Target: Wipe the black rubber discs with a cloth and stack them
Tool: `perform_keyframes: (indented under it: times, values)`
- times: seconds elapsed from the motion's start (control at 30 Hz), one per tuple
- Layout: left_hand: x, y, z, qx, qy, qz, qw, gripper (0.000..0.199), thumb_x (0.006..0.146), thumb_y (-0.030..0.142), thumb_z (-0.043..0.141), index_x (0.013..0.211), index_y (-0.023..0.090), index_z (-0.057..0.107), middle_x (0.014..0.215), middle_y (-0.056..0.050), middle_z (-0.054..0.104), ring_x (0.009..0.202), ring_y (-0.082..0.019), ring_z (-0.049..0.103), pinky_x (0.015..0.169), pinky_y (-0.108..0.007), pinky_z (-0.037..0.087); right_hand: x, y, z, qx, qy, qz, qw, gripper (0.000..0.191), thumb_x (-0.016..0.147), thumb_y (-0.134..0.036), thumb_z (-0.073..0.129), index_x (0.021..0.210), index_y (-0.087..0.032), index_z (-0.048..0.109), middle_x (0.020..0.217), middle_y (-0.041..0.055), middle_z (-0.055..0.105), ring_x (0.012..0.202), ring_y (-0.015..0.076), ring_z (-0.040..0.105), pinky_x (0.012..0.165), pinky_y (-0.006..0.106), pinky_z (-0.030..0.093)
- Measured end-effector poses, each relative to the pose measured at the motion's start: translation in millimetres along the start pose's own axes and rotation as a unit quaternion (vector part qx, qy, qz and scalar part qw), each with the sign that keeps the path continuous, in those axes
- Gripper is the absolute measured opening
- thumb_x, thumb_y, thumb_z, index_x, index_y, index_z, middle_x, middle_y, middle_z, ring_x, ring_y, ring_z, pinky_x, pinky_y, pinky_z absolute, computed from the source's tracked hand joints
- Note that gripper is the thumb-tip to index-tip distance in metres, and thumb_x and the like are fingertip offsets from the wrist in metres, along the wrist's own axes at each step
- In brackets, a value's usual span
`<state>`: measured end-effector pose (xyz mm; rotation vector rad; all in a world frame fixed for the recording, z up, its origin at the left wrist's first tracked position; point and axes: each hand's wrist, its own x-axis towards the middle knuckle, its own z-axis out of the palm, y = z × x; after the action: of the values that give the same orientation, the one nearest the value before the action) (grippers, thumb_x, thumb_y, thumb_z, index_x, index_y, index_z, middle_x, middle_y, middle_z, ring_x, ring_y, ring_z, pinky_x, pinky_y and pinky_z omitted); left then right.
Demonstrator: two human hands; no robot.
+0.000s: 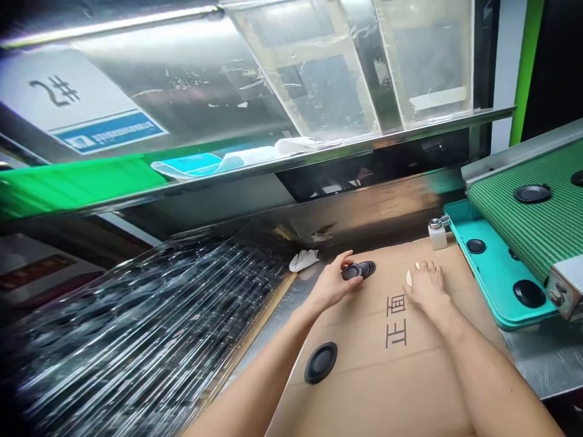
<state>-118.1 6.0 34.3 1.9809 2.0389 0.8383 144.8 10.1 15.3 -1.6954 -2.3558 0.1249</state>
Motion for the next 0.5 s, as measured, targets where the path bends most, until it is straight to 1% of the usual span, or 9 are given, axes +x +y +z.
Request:
perform_keyframes:
  times: [0.07, 0.13, 0.2, 0.3, 0.37, 0.47, 0.5]
  values:
    - [21.2, -9.9, -0.4, 0.016, -0.042, 0.001, 0.999, 0.080, 0.070, 0.027, 0.072, 0.145, 0.018, 0.044, 0.125, -0.011, 0.065, 0.115, -0.027, 0.059, 0.106, -0.042, 0.041, -0.1, -1.1, -0.1, 0.004, 0.000, 0.002, 1.000, 0.037, 0.089, -0.044, 0.059, 0.113, -0.016, 0.063, 0.116, 0.0150, 0.063, 0.111, 0.0299, 0.053, 0.088, 0.039, 0.037]
    - [36.1, -15.6, 2.6, 0.023, -0.090, 0.000, 0.996, 0.081, 0.069, 0.029, 0.073, 0.145, 0.018, 0.045, 0.126, -0.011, 0.065, 0.115, -0.027, 0.061, 0.106, -0.042, 0.042, -0.4, -2.6, 0.2, 0.008, 0.000, 0.005, 1.000, 0.036, 0.089, -0.041, 0.059, 0.114, -0.016, 0.063, 0.116, 0.0155, 0.062, 0.111, 0.0299, 0.053, 0.087, 0.039, 0.038]
    - [45.5, -17.0, 7.5, 0.024, -0.127, 0.001, 0.992, 0.082, 0.068, 0.033, 0.074, 0.144, 0.018, 0.047, 0.129, -0.013, 0.064, 0.116, -0.028, 0.062, 0.105, -0.041, 0.043, -0.8, -3.8, 0.7, 0.014, -0.001, 0.009, 1.000, 0.035, 0.089, -0.040, 0.060, 0.114, -0.016, 0.063, 0.117, 0.0155, 0.062, 0.111, 0.0302, 0.052, 0.087, 0.039, 0.038]
    - [52.6, -13.6, 14.3, 0.037, -0.171, 0.015, 0.984, 0.085, 0.065, 0.037, 0.077, 0.143, 0.017, 0.049, 0.135, -0.015, 0.062, 0.121, -0.030, 0.060, 0.107, -0.040, 0.043, -1.0, -4.6, 0.1, 0.022, 0.002, 0.007, 1.000, 0.034, 0.088, -0.039, 0.060, 0.112, -0.016, 0.064, 0.116, 0.0154, 0.063, 0.110, 0.0306, 0.052, 0.089, 0.040, 0.036]
    - [54.4, -10.0, 17.2, 0.068, -0.188, 0.023, 0.980, 0.083, 0.065, 0.035, 0.077, 0.141, 0.015, 0.051, 0.136, -0.015, 0.062, 0.124, -0.030, 0.059, 0.109, -0.038, 0.041, -0.6, -4.8, -1.4, 0.024, 0.016, -0.008, 1.000, 0.031, 0.089, -0.037, 0.058, 0.110, -0.015, 0.065, 0.113, 0.0155, 0.064, 0.109, 0.0307, 0.051, 0.090, 0.042, 0.035]
    - [53.2, -6.0, 18.5, 0.109, -0.191, 0.030, 0.975, 0.070, 0.067, 0.030, 0.072, 0.134, 0.014, 0.059, 0.135, -0.015, 0.063, 0.127, -0.031, 0.057, 0.111, -0.038, 0.039, -0.7, -5.5, -3.4, 0.037, 0.055, -0.042, 0.997, 0.029, 0.090, -0.036, 0.054, 0.109, -0.016, 0.064, 0.113, 0.0146, 0.064, 0.109, 0.0301, 0.049, 0.090, 0.043, 0.034]
    - [51.7, -5.2, 18.0, 0.118, -0.192, 0.031, 0.974, 0.066, 0.067, 0.030, 0.071, 0.130, 0.013, 0.061, 0.134, -0.015, 0.064, 0.126, -0.032, 0.058, 0.111, -0.038, 0.039, -1.3, -6.2, -3.4, 0.042, 0.057, -0.049, 0.996, 0.029, 0.090, -0.036, 0.054, 0.108, -0.016, 0.064, 0.112, 0.0141, 0.065, 0.108, 0.0300, 0.050, 0.091, 0.043, 0.034]
